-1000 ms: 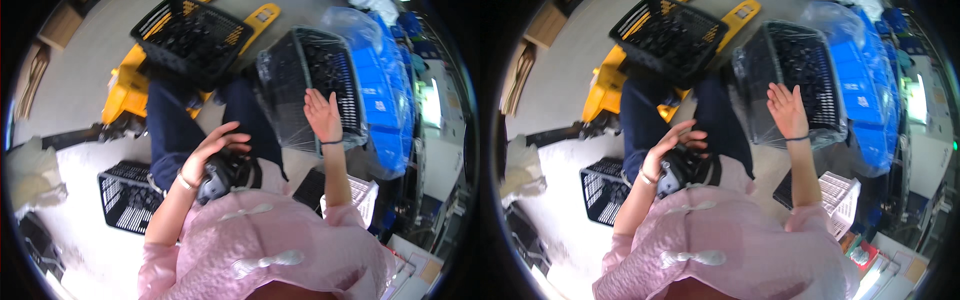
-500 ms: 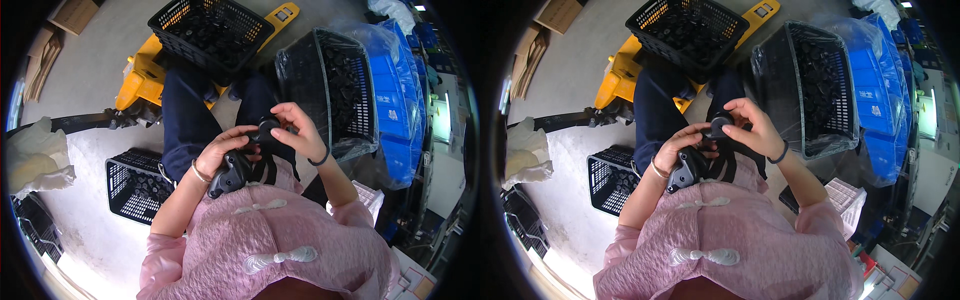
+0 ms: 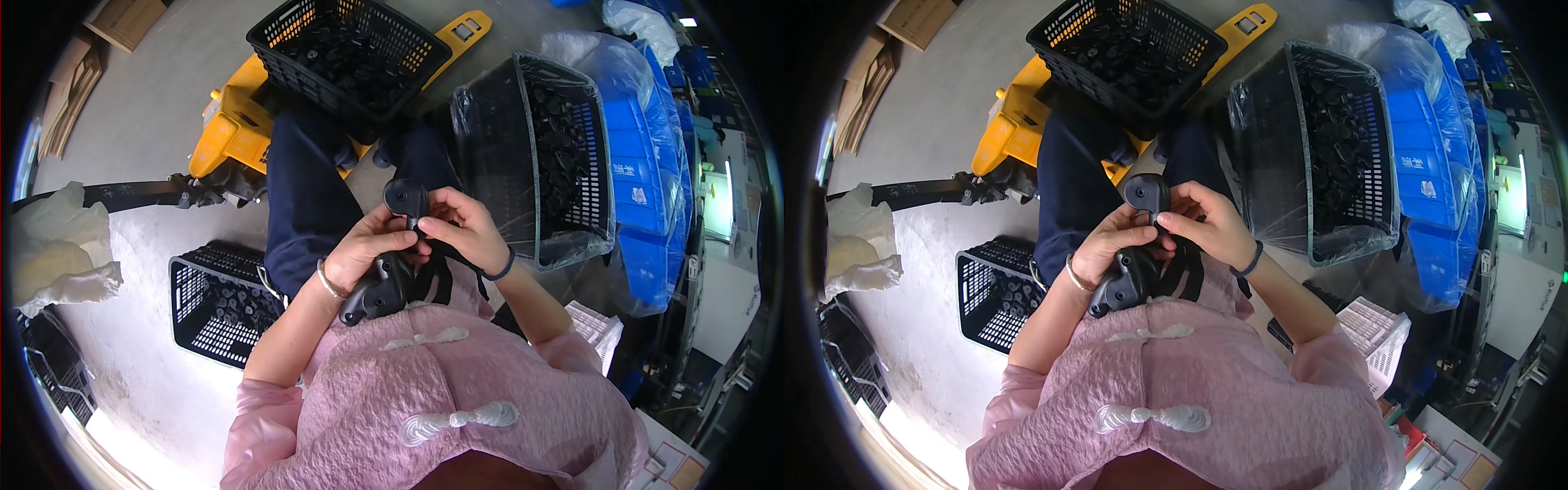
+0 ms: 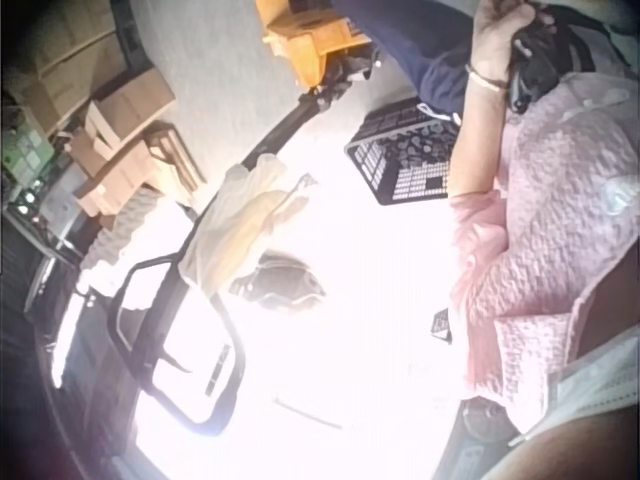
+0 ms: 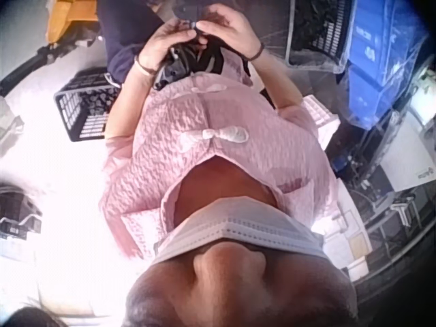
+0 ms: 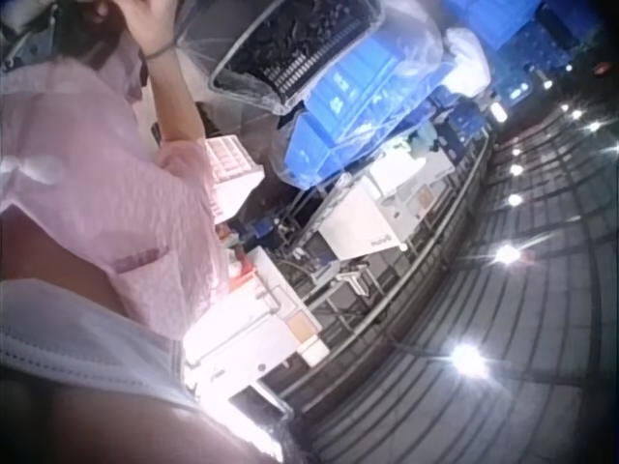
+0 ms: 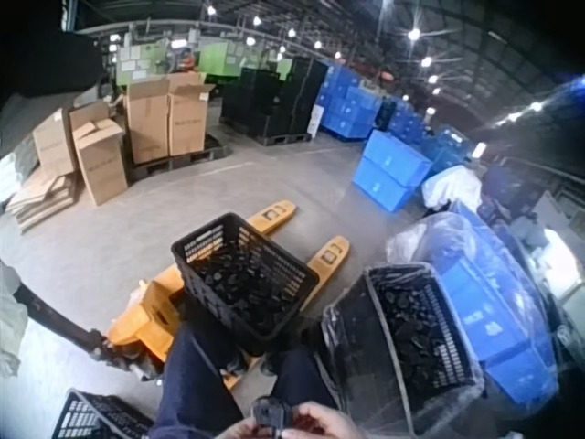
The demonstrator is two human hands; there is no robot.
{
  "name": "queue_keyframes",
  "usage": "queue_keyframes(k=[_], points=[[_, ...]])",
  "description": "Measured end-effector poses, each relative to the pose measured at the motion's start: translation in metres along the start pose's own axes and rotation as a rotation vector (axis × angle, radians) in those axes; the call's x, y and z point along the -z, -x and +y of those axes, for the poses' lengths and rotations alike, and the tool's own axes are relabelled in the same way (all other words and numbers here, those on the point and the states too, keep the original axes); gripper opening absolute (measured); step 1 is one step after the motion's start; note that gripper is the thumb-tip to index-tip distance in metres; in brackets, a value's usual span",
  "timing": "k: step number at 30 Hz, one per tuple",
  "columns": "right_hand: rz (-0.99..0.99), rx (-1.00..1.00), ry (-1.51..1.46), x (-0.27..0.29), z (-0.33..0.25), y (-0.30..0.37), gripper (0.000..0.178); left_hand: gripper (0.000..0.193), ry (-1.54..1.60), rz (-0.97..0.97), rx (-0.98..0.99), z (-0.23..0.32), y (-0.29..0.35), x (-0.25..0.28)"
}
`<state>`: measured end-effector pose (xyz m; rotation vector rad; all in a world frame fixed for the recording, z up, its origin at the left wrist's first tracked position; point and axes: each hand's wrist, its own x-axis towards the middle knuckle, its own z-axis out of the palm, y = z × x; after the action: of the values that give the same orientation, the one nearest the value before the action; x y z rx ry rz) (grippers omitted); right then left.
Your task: The recorder is assembling small black plastic components by hand in a warehouse setting.
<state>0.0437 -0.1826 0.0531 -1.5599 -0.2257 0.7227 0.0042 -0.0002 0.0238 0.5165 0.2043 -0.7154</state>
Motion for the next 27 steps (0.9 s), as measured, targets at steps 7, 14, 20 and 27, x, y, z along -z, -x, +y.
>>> queue_keyframes(k=[7,14,20,27], points=[[-0.019,-0.036,-0.326,0.011,0.009,0.001,0.031,0.029,0.021,-0.047,-0.032,0.000,0.003,-0.001],[-0.078,0.083,-0.594,0.012,0.032,-0.003,0.031,0.025,0.012,-0.049,-0.038,0.002,0.007,-0.006],[-0.068,0.155,-0.085,-0.002,0.007,-0.001,0.026,0.022,-0.007,0.010,-0.045,0.002,0.008,-0.007],[-0.059,0.308,0.378,-0.007,-0.017,0.005,0.038,0.027,0.003,-0.040,-0.077,-0.002,0.006,0.002]])
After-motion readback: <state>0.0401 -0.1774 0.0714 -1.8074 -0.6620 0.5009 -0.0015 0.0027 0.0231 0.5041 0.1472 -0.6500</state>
